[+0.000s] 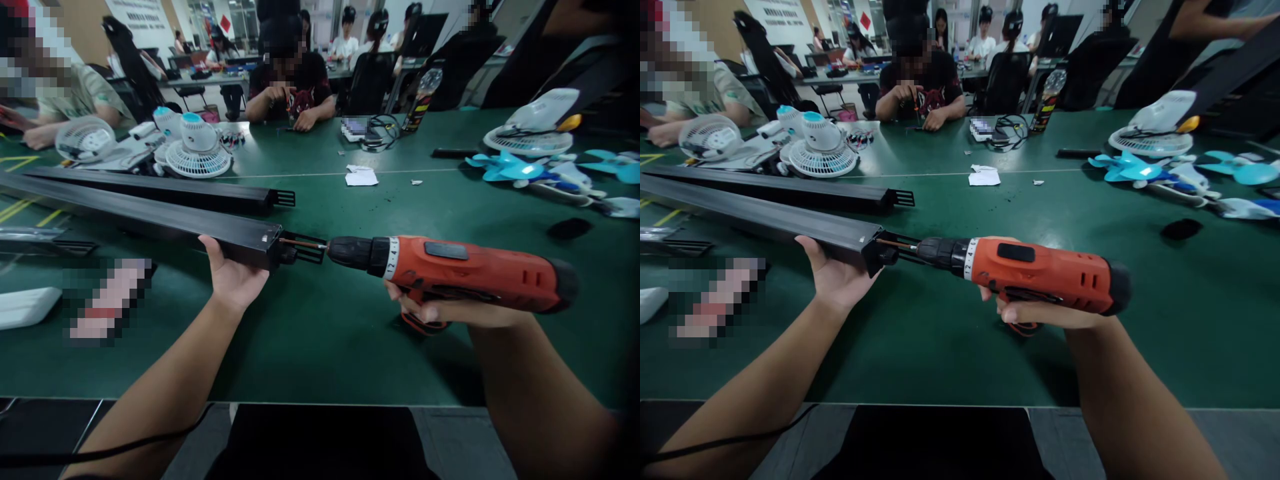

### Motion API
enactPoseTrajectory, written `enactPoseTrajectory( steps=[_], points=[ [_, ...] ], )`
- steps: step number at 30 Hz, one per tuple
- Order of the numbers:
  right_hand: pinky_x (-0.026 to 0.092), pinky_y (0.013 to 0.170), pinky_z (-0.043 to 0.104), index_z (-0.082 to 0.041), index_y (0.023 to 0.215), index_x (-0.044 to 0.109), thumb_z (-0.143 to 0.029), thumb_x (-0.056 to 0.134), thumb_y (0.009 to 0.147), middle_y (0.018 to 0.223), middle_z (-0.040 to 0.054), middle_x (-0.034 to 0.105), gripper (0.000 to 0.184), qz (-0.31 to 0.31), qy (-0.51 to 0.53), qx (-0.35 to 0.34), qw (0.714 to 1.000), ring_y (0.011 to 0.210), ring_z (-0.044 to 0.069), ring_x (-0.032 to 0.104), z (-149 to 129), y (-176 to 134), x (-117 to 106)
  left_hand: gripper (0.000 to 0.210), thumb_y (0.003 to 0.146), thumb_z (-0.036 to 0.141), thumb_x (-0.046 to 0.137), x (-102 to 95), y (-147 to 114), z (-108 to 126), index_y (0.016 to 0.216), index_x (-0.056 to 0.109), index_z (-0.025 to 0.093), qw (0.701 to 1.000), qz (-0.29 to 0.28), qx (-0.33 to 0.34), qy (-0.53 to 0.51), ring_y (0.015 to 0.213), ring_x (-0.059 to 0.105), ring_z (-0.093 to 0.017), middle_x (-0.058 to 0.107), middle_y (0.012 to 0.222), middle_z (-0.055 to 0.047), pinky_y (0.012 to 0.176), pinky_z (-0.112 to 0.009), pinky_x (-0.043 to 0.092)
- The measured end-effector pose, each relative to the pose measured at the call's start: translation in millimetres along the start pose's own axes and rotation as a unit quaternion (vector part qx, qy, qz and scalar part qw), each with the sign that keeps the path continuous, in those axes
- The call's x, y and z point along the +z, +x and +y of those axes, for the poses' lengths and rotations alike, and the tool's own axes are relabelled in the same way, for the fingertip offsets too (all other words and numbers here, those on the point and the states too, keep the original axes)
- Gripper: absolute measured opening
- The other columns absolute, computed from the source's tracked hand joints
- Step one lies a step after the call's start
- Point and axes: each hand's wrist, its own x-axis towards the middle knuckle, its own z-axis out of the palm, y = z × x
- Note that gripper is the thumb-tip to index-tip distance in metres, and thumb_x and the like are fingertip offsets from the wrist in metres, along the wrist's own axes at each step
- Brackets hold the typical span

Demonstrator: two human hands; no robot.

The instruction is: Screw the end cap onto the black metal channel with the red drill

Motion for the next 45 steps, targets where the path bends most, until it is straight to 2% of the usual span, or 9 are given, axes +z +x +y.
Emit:
enactPoseTrajectory(
  steps=[7, 10, 14, 24, 28, 33, 36, 40, 45],
  points=[
    [0.06, 0.051, 0.029, -0.027, 0.139, 0.093, -0.042, 0.101, 0.115, 0.08, -0.0006, 0.075, 0.029, 0.003, -0.002, 0.028, 1.0, 0.057, 0.017, 0.063, 3, -2, -2, 0.103, 0.099, 0.105, 0.093, 7.8, 0, -7, 0.172, 0.083, 0.033, 0.999, 0.027, 0.025, 0.029, 0.193, 0.055, -0.048, 0.091, 0.166, -0.01, 0.148, -0.059, 0.063],
    [0.059, 0.052, 0.027, -0.026, 0.136, 0.094, -0.042, 0.1, 0.116, 0.08, -0.0007, 0.075, 0.026, 0.008, 0.004, 0.036, 0.999, 0.057, 0.016, 0.065, 0, -2, -2, 0.098, 0.102, 0.101, 0.092, 7.0, -1, -5, 0.174, 0.082, 0.035, 1.0, 0.015, 0.023, 0.012, 0.191, 0.058, -0.046, 0.092, 0.164, -0.008, 0.15, -0.06, 0.062],
    [0.058, 0.051, 0.028, -0.022, 0.133, 0.092, -0.045, 0.102, 0.115, 0.08, 0.0001, 0.077, 0.031, 0.01, 0.0, 0.048, 0.999, 0.057, 0.016, 0.065, -1, -2, -2, 0.095, 0.106, 0.098, 0.091, 0.3, 0, 0, 0.179, 0.079, 0.038, 1.0, -0.007, 0.005, -0.009, 0.187, 0.064, -0.047, 0.092, 0.166, -0.008, 0.15, -0.064, 0.061],
    [0.063, 0.055, 0.029, -0.027, 0.142, 0.093, -0.039, 0.097, 0.117, 0.082, -0.001, 0.075, 0.028, -0.001, -0.015, 0.013, 1.0, 0.059, 0.017, 0.067, 3, -3, -3, 0.097, 0.104, 0.102, 0.09, 3.9, 0, -2, 0.171, 0.084, 0.033, 1.0, 0.004, 0.005, 0.009, 0.19, 0.061, -0.047, 0.091, 0.167, -0.009, 0.15, -0.063, 0.062],
    [0.059, 0.051, 0.029, -0.028, 0.138, 0.094, -0.038, 0.098, 0.117, 0.08, -0.0017, 0.072, 0.024, 0.01, -0.013, 0.017, 1.0, 0.057, 0.016, 0.062, 1, 0, 0, 0.101, 0.1, 0.104, 0.093, 5.1, -1, -3, 0.171, 0.084, 0.033, 0.999, 0.015, 0.013, 0.029, 0.194, 0.054, -0.047, 0.09, 0.17, -0.009, 0.15, -0.06, 0.062],
    [0.053, 0.047, 0.027, -0.027, 0.135, 0.093, -0.043, 0.1, 0.115, 0.079, -0.0016, 0.072, 0.026, 0.006, 0.002, 0.016, 1.0, 0.055, 0.015, 0.06, 3, 0, -1, 0.097, 0.101, 0.101, 0.094, 2.7, 0, -4, 0.173, 0.083, 0.036, 0.999, 0.021, 0.024, 0.027, 0.194, 0.054, -0.046, 0.091, 0.168, -0.008, 0.151, -0.06, 0.061],
    [0.058, 0.051, 0.028, -0.027, 0.138, 0.093, -0.041, 0.1, 0.116, 0.081, -0.0009, 0.075, 0.027, 0.0, 0.004, 0.029, 1.0, 0.057, 0.015, 0.063, 3, -1, -3, 0.099, 0.101, 0.103, 0.092, 1.3, 0, -5, 0.173, 0.083, 0.034, 0.999, 0.032, 0.02, 0.022, 0.19, 0.059, -0.047, 0.091, 0.167, -0.01, 0.148, -0.06, 0.063],
    [0.062, 0.054, 0.028, -0.027, 0.142, 0.093, -0.039, 0.098, 0.117, 0.084, 0.0007, 0.079, 0.028, -0.006, -0.002, 0.028, 1.0, 0.059, 0.016, 0.067, 2, -4, -5, 0.098, 0.103, 0.101, 0.091, -1.6, 1, -1, 0.176, 0.081, 0.036, 1.0, 0.012, 0.002, 0.006, 0.187, 0.064, -0.047, 0.091, 0.166, -0.01, 0.146, -0.06, 0.065],
    [0.063, 0.052, 0.029, -0.027, 0.142, 0.091, -0.041, 0.099, 0.116, 0.082, -0.0002, 0.076, 0.031, -0.005, -0.003, 0.034, 0.999, 0.058, 0.017, 0.066, 3, -4, -6, 0.099, 0.104, 0.098, 0.093, -6.4, 2, 2, 0.183, 0.075, 0.041, 1.0, -0.001, -0.006, -0.001, 0.186, 0.065, -0.047, 0.091, 0.166, -0.008, 0.148, -0.062, 0.063]
  ],
)
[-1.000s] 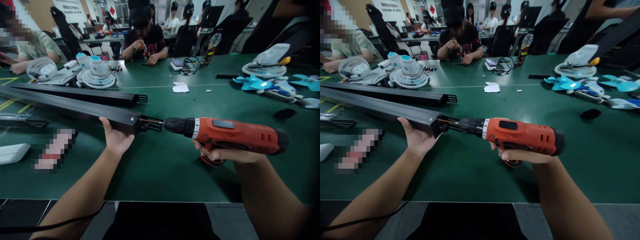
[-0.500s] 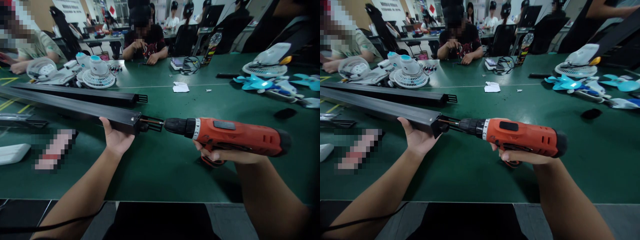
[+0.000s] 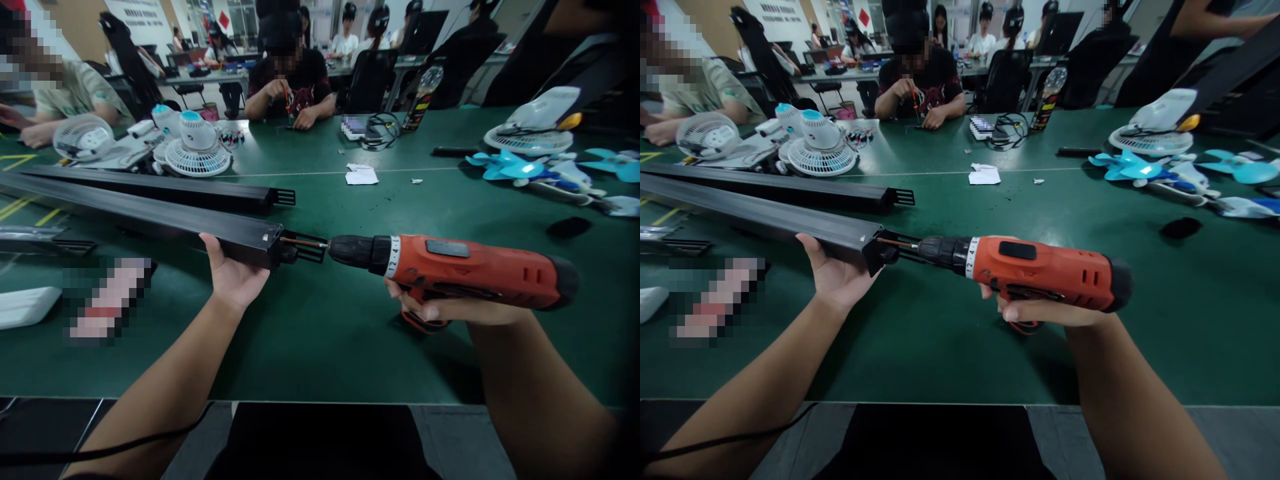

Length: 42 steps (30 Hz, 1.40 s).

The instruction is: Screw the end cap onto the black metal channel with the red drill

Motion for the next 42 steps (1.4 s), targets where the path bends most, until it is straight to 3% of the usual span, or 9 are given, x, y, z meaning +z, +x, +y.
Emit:
enactPoseTrajectory(
  steps=[9, 13, 21, 27, 32, 42],
  points=[
    [0.059, 0.052, 0.024, -0.027, 0.137, 0.094, -0.038, 0.098, 0.119, 0.084, 0.0001, 0.079, 0.022, -0.002, 0.007, -0.027, 1.0, 0.059, 0.014, 0.067, -3, 6, 3, 0.094, 0.106, 0.096, 0.093, 4.0, -1, 0, 0.177, 0.08, 0.035, 1.0, 0.005, 0.007, -0.019, 0.186, 0.065, -0.046, 0.092, 0.166, -0.009, 0.149, -0.061, 0.062],
    [0.06, 0.052, 0.024, -0.027, 0.139, 0.094, -0.042, 0.099, 0.118, 0.082, -0.0016, 0.077, 0.026, -0.006, 0.008, -0.037, 0.999, 0.057, 0.014, 0.065, -1, 7, 3, 0.096, 0.104, 0.098, 0.093, 8.3, -2, -2, 0.174, 0.082, 0.034, 1.0, 0.022, 0.01, -0.005, 0.189, 0.061, -0.046, 0.089, 0.171, -0.008, 0.149, -0.059, 0.063],
    [0.063, 0.055, 0.026, -0.027, 0.145, 0.092, -0.041, 0.098, 0.119, 0.083, -0.0004, 0.08, 0.03, -0.004, -0.021, -0.033, 0.999, 0.058, 0.016, 0.07, 1, 3, 0, 0.097, 0.104, 0.098, 0.092, 2.8, 1, -1, 0.178, 0.08, 0.037, 1.0, -0.002, 0.004, -0.007, 0.189, 0.062, -0.045, 0.091, 0.168, -0.007, 0.147, -0.058, 0.064],
    [0.059, 0.05, 0.025, -0.027, 0.14, 0.094, -0.043, 0.098, 0.119, 0.079, -0.0028, 0.072, 0.026, 0.003, -0.006, -0.043, 0.999, 0.056, 0.014, 0.062, -3, 7, 5, 0.098, 0.106, 0.099, 0.09, 6.1, 1, -1, 0.179, 0.079, 0.034, 1.0, -0.005, 0.003, -0.019, 0.19, 0.06, -0.047, 0.091, 0.167, -0.008, 0.15, -0.061, 0.062],
    [0.058, 0.05, 0.024, -0.027, 0.136, 0.094, -0.046, 0.101, 0.117, 0.08, -0.0027, 0.071, 0.028, 0.005, 0.002, -0.048, 0.999, 0.058, 0.014, 0.062, -4, 10, 6, 0.098, 0.104, 0.099, 0.092, 9.1, 1, -6, 0.174, 0.081, 0.032, 1.0, 0.022, 0.019, -0.012, 0.194, 0.054, -0.046, 0.092, 0.166, -0.008, 0.15, -0.059, 0.062],
    [0.065, 0.056, 0.024, -0.028, 0.144, 0.093, -0.039, 0.098, 0.119, 0.083, -0.0017, 0.079, 0.028, -0.004, -0.013, -0.028, 1.0, 0.059, 0.015, 0.07, -3, 4, 0, 0.097, 0.105, 0.1, 0.09, 11.9, -1, -2, 0.175, 0.081, 0.034, 1.0, 0.016, 0.001, -0.024, 0.183, 0.068, -0.045, 0.091, 0.166, -0.009, 0.145, -0.059, 0.067]
  ],
)
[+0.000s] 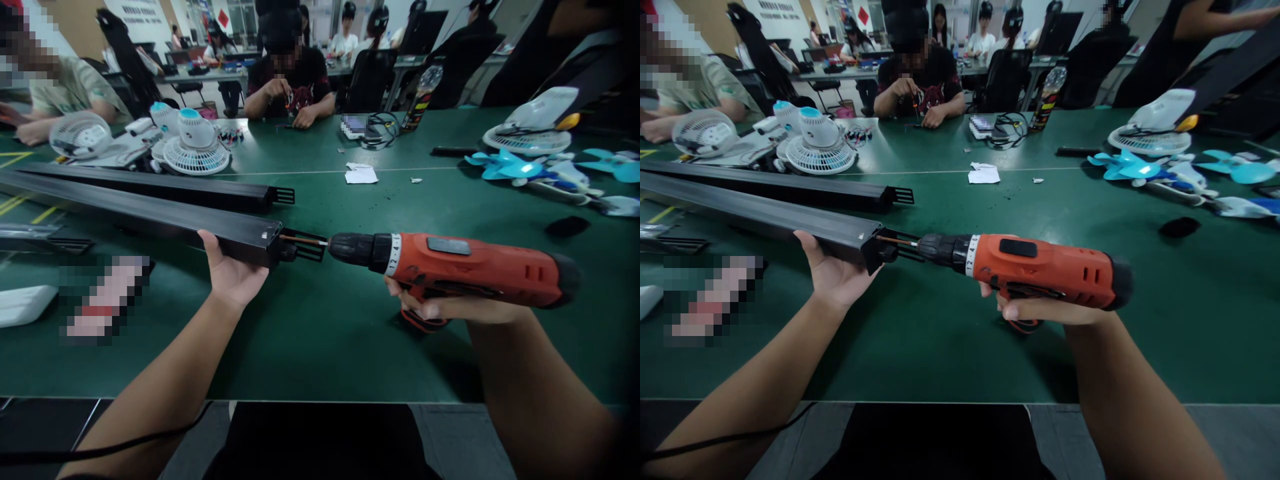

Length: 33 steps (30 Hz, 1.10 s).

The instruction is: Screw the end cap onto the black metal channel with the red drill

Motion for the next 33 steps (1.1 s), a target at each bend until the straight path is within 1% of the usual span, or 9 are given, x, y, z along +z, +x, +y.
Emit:
enactPoseTrajectory(
  steps=[2, 7, 11, 16, 18, 22, 26, 29, 33],
  points=[
    [0.064, 0.055, 0.024, -0.028, 0.142, 0.093, -0.039, 0.098, 0.119, 0.082, -0.0024, 0.077, 0.026, 0.002, 0.006, -0.001, 1.0, 0.058, 0.014, 0.069, -1, 1, 3, 0.096, 0.105, 0.1, 0.091, -0.7, 0, 0, 0.175, 0.081, 0.035, 1.0, -0.002, 0.0, 0.001, 0.184, 0.067, -0.045, 0.091, 0.167, -0.008, 0.146, -0.059, 0.066],
    [0.059, 0.051, 0.022, -0.028, 0.133, 0.095, -0.045, 0.102, 0.116, 0.078, -0.0047, 0.07, 0.025, 0.01, 0.014, -0.012, 1.0, 0.058, 0.012, 0.063, -2, 6, 7, 0.091, 0.104, 0.096, 0.094, -1.7, 0, -2, 0.17, 0.083, 0.033, 1.0, 0.009, 0.019, 0.01, 0.189, 0.061, -0.044, 0.092, 0.164, -0.008, 0.15, -0.058, 0.062],
    [0.061, 0.052, 0.023, -0.027, 0.138, 0.094, -0.044, 0.101, 0.116, 0.081, -0.0037, 0.073, 0.028, 0.008, 0.016, -0.012, 1.0, 0.058, 0.013, 0.064, 0, 5, 5, 0.095, 0.102, 0.1, 0.093, -0.3, 0, -4, 0.168, 0.084, 0.032, 0.999, 0.017, 0.017, 0.029, 0.192, 0.057, -0.046, 0.088, 0.173, -0.009, 0.149, -0.059, 0.063],
    [0.064, 0.051, 0.027, -0.025, 0.141, 0.094, -0.039, 0.1, 0.117, 0.083, 0.0004, 0.081, 0.029, 0.014, 0.003, -0.016, 1.0, 0.055, 0.015, 0.065, 1, 1, 4, 0.096, 0.103, 0.098, 0.094, -4.4, -1, -2, 0.174, 0.081, 0.035, 1.0, 0.008, 0.01, 0.029, 0.19, 0.06, -0.044, 0.092, 0.166, -0.007, 0.146, -0.055, 0.065],
    [0.062, 0.049, 0.027, -0.024, 0.139, 0.094, -0.039, 0.102, 0.115, 0.081, 0.0005, 0.08, 0.029, 0.023, 0.003, -0.013, 1.0, 0.055, 0.015, 0.065, 1, 1, 5, 0.096, 0.104, 0.096, 0.094, -8.0, 0, 1, 0.179, 0.079, 0.037, 1.0, -0.006, 0.006, 0.023, 0.188, 0.063, -0.044, 0.092, 0.165, -0.006, 0.146, -0.056, 0.066],
    [0.058, 0.048, 0.025, -0.025, 0.131, 0.096, -0.039, 0.103, 0.114, 0.088, 0.0021, 0.08, 0.023, 0.024, 0.005, -0.014, 1.0, 0.058, 0.014, 0.066, -2, 4, 6, 0.096, 0.106, 0.091, 0.096, -12.2, 2, 4, 0.186, 0.073, 0.043, 0.999, -0.036, 0.0, 0.008, 0.188, 0.063, -0.045, 0.092, 0.166, -0.004, 0.148, -0.06, 0.064],
    [0.061, 0.051, 0.024, -0.025, 0.136, 0.095, -0.046, 0.101, 0.116, 0.08, -0.0028, 0.073, 0.03, 0.011, 0.012, -0.016, 1.0, 0.056, 0.013, 0.063, -1, 6, 6, 0.096, 0.106, 0.095, 0.094, -9.1, 1, 4, 0.182, 0.076, 0.04, 1.0, -0.023, 0.0, 0.018, 0.187, 0.064, -0.042, 0.092, 0.168, -0.005, 0.146, -0.055, 0.066],
    [0.063, 0.053, 0.024, -0.025, 0.139, 0.094, -0.04, 0.099, 0.118, 0.081, -0.0024, 0.076, 0.026, 0.009, 0.011, -0.014, 1.0, 0.058, 0.014, 0.067, 0, 4, 5, 0.092, 0.107, 0.097, 0.091, -7.0, 0, 4, 0.175, 0.081, 0.036, 1.0, -0.012, -0.003, 0.012, 0.185, 0.067, -0.043, 0.092, 0.167, -0.007, 0.146, -0.056, 0.066],
    [0.061, 0.052, 0.024, -0.023, 0.139, 0.092, -0.033, 0.1, 0.117, 0.083, -0.0012, 0.078, 0.025, 0.009, 0.002, -0.005, 1.0, 0.058, 0.013, 0.066, -1, 1, 5, 0.094, 0.107, 0.096, 0.091, -5.7, 0, 4, 0.178, 0.08, 0.035, 1.0, -0.012, -0.007, 0.007, 0.186, 0.066, -0.045, 0.092, 0.168, -0.008, 0.148, -0.06, 0.064]
  ],
)
